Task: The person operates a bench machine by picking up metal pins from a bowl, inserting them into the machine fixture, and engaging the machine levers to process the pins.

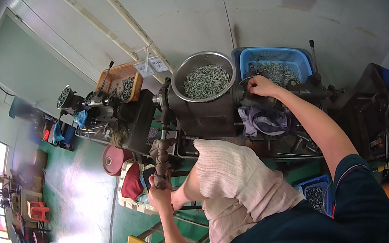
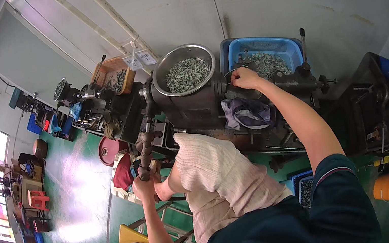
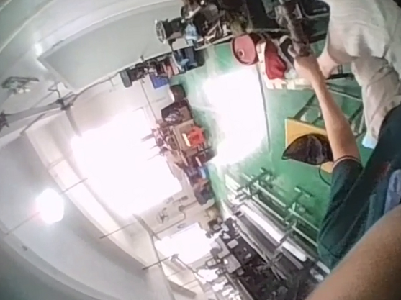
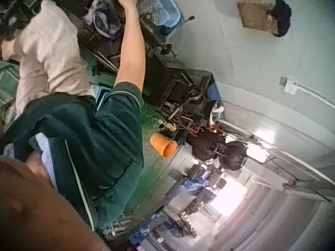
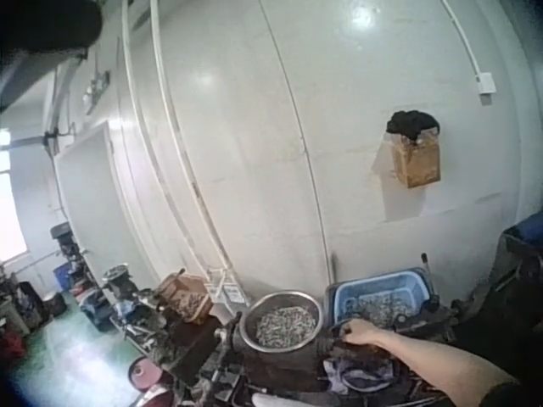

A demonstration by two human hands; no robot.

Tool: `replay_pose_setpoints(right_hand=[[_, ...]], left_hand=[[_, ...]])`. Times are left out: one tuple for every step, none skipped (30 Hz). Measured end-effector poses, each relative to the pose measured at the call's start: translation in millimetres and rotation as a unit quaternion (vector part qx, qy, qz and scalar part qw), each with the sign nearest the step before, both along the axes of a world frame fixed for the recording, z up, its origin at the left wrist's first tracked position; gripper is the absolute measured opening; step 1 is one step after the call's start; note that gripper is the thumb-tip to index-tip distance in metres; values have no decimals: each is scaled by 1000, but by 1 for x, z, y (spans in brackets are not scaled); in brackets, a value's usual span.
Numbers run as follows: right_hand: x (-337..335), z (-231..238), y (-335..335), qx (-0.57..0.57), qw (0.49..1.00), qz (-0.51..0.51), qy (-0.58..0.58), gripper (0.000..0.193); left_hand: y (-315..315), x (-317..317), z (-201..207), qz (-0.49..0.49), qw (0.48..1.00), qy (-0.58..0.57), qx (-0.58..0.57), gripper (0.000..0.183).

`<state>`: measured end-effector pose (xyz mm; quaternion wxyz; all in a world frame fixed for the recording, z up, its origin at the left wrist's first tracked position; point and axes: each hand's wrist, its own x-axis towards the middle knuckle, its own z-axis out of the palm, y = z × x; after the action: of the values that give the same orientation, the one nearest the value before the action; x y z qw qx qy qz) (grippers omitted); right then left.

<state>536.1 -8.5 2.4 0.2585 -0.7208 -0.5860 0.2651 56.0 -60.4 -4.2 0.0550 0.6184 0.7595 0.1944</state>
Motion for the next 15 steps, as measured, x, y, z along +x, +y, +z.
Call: replay_pose_setpoints(right_hand=[[-1,2,0,-4,1000,8,0,17],[-3,3,0,-3,1000,8,0,17],[-5,4,-2,-6,1000,9,-11,17],[-6,7,-3,-8,1000,8,-22,17],[-6,7,-3,-8,1000,8,-22,17],[-6,6,-3,-7,1000,8,-17,17],[-7,7,-3,-6,1000,8,-11,17],[-9,8,-3,-6,1000,9,-11,17],[-10,8,-3,-8,1000,8,-12,17],[-11,9,-3,-10,1000,7,-13,17],[-12,9,-4,-10,1000,7,-13,17],[-11,8,-4,7,1000,6,9,16],[-11,8,-5,25,999,4,31,15],[-8,5,-4,25,999,5,31,15],[-3,0,-2,21,999,14,26,17]], left_hand=[[0,0,0,1,1000,3,1,39],[0,0,0,2,1000,6,2,38],[0,-1,-2,3,1000,6,2,38],[0,-2,-3,0,1000,6,4,38],[0,-3,-4,-2,1000,5,6,38],[0,-3,-4,-2,1000,5,7,38],[0,-2,-4,-1,1000,8,6,37],[0,-2,-4,0,1000,12,6,37],[-1,-1,-2,1,1000,12,6,37],[-2,0,1,1,1000,2,4,35],[-2,1,2,2,1000,-7,3,34],[-2,2,2,2,1000,-7,3,34],[-2,2,1,1,1000,-2,8,33],[-2,2,1,0,1000,2,13,33],[-1,0,-1,0,1000,2,13,33]])
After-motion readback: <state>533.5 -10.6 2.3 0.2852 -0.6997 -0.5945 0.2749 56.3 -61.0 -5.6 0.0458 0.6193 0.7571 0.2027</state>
